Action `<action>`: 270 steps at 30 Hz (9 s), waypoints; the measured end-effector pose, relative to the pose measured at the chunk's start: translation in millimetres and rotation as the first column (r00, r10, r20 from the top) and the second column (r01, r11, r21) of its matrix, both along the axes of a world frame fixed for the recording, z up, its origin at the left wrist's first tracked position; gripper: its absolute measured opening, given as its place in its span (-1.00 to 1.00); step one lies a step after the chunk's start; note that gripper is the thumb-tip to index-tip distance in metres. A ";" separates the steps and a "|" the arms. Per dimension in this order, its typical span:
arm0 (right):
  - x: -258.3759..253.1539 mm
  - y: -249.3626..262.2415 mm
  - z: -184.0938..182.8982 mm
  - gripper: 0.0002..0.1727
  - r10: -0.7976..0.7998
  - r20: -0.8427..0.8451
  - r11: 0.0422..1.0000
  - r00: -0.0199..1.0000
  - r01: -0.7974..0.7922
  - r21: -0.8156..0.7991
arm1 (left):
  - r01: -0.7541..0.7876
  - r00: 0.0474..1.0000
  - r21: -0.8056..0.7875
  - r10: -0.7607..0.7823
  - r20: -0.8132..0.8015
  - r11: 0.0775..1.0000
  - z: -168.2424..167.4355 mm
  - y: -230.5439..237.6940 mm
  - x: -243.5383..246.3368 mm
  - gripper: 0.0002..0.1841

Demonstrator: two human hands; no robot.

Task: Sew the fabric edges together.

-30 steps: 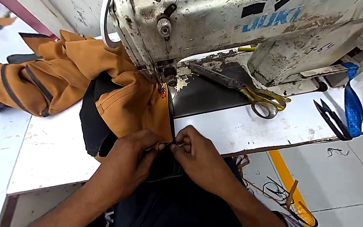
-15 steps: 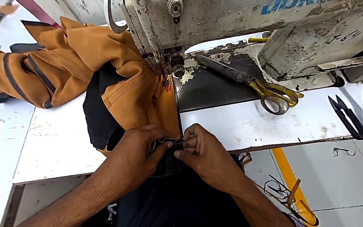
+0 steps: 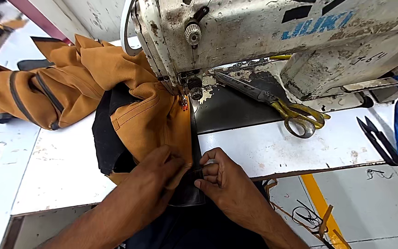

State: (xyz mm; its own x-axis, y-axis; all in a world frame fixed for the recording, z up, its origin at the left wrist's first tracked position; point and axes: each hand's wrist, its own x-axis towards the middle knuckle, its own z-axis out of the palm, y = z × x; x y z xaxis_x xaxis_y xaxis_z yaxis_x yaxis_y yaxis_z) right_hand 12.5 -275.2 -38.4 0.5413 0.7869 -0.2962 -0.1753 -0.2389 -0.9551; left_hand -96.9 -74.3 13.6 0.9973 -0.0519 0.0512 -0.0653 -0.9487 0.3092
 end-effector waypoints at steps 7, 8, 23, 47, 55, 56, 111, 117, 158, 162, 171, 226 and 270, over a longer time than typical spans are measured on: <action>-1.7 -4.9 6.2 -0.70 -0.053 0.497 0.992 0.866 0.103 -0.073 | 0.138 0.983 0.269 -0.165 0.080 0.953 22.9 38.9 -23.8 -0.73; -1.4 -0.4 7.9 -0.68 -0.100 0.712 0.987 0.695 0.158 -0.015 | 0.156 0.980 0.277 -0.183 0.074 0.948 26.5 41.7 -26.8 -0.73; 20.1 25.3 -12.1 -0.76 -0.137 0.720 0.986 0.680 0.022 0.166 | -0.249 0.932 0.433 0.336 -0.136 0.866 39.0 111.6 -1.7 -0.25; 11.9 35.4 -25.7 -0.62 0.022 0.898 0.949 0.439 -0.291 0.119 | 0.371 0.874 0.572 -0.483 0.052 0.732 101.8 105.2 -49.4 -0.76; 8.7 35.9 -30.7 -0.70 0.049 0.942 0.959 0.331 -0.278 0.048 | 0.211 0.904 0.367 -0.038 -0.426 0.906 101.7 -5.5 -43.5 -0.69; 8.0 34.5 -29.3 -0.71 0.054 0.939 0.961 0.340 -0.272 0.044 | 0.254 0.905 0.229 -0.147 -0.399 0.940 106.6 -22.9 -31.5 -0.69; -20.2 68.4 -14.1 -0.68 0.178 0.910 0.984 0.375 -0.060 -0.167 | 0.270 0.963 0.293 -0.250 -0.105 0.917 13.4 38.9 62.1 -0.82; -14.7 45.1 -11.4 -0.37 0.321 0.865 0.939 0.385 -0.249 -0.237 | 0.248 0.968 0.225 -0.231 -0.098 0.942 0.0 72.3 55.6 -0.72; 10.5 24.3 -26.0 -0.56 0.141 0.958 0.954 0.250 -0.292 -0.065 | 0.217 0.976 0.187 -0.209 -0.063 0.958 0.8 49.4 62.9 -0.59; 11.9 23.2 -23.3 -0.57 0.182 0.957 0.949 0.226 -0.296 -0.111 | 0.278 0.958 0.304 -0.286 -0.019 0.911 -21.3 45.5 56.7 -0.40; 15.3 22.4 -29.2 -0.53 0.137 0.975 0.952 0.176 -0.295 -0.080 | 0.260 0.956 0.329 -0.290 0.044 0.908 -32.7 44.0 52.1 -0.47; -32.8 46.5 -24.1 -0.63 0.147 0.982 0.988 0.119 0.031 -0.152 | 0.406 0.913 0.309 -0.400 -0.084 0.860 -5.6 51.5 55.1 -0.54; -29.6 42.3 -14.1 -0.59 0.183 0.971 0.983 0.153 -0.014 -0.183 | -0.121 0.970 -0.164 0.081 -0.228 0.979 12.6 53.2 79.5 -0.75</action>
